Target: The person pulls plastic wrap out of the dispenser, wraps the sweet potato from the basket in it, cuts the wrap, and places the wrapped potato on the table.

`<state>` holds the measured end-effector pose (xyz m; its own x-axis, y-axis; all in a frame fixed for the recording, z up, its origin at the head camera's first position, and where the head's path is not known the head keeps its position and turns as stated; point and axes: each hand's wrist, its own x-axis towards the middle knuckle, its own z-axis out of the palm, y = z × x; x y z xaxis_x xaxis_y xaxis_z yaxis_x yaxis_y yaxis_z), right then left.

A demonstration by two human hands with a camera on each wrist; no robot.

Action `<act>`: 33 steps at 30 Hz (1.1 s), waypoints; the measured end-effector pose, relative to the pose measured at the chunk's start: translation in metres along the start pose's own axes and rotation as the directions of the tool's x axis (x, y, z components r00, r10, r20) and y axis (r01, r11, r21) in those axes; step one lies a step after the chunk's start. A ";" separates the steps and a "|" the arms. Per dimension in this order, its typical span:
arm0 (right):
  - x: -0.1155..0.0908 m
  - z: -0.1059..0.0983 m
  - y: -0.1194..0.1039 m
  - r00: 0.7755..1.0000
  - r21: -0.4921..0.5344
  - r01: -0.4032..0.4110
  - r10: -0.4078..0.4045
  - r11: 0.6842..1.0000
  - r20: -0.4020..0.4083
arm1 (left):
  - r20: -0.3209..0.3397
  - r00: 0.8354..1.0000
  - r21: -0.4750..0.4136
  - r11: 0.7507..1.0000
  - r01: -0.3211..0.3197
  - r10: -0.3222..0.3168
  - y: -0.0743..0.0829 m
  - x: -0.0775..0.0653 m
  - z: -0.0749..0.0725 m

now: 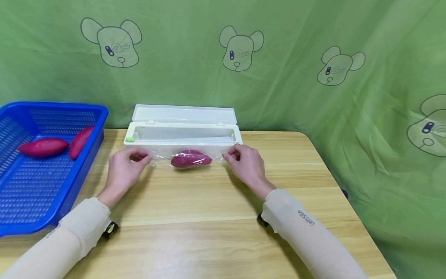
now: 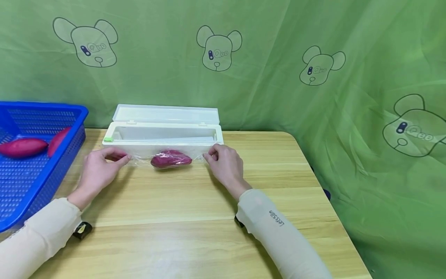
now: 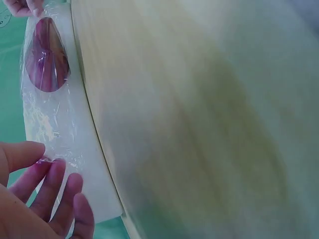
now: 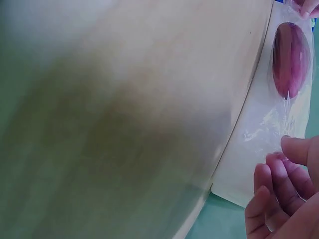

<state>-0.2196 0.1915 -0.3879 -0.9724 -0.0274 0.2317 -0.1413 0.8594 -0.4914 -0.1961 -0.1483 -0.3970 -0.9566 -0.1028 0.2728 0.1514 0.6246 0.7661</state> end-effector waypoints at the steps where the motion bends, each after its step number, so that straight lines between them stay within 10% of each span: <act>1: 0.000 0.000 0.000 1.000 0.003 0.001 -0.001 1.000 -0.003 | 0.008 1.000 0.007 1.000 0.000 0.000 0.000 0.000 0.000; 15: 0.001 0.002 -0.001 0.995 -0.076 0.020 -0.028 0.997 -0.099 | -0.054 0.991 0.021 0.992 0.123 -0.122 -0.004 0.005 -0.001; 33: 0.013 0.005 0.001 0.984 -0.060 -0.145 0.138 0.988 -0.115 | -0.130 0.960 0.068 0.964 0.259 -0.248 -0.001 0.008 0.003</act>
<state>-0.2328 0.1890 -0.3897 -0.9548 0.1500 0.2566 0.0128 0.8833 -0.4686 -0.2046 -0.1474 -0.3969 -0.9236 -0.3541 0.1470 -0.1183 0.6280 0.7692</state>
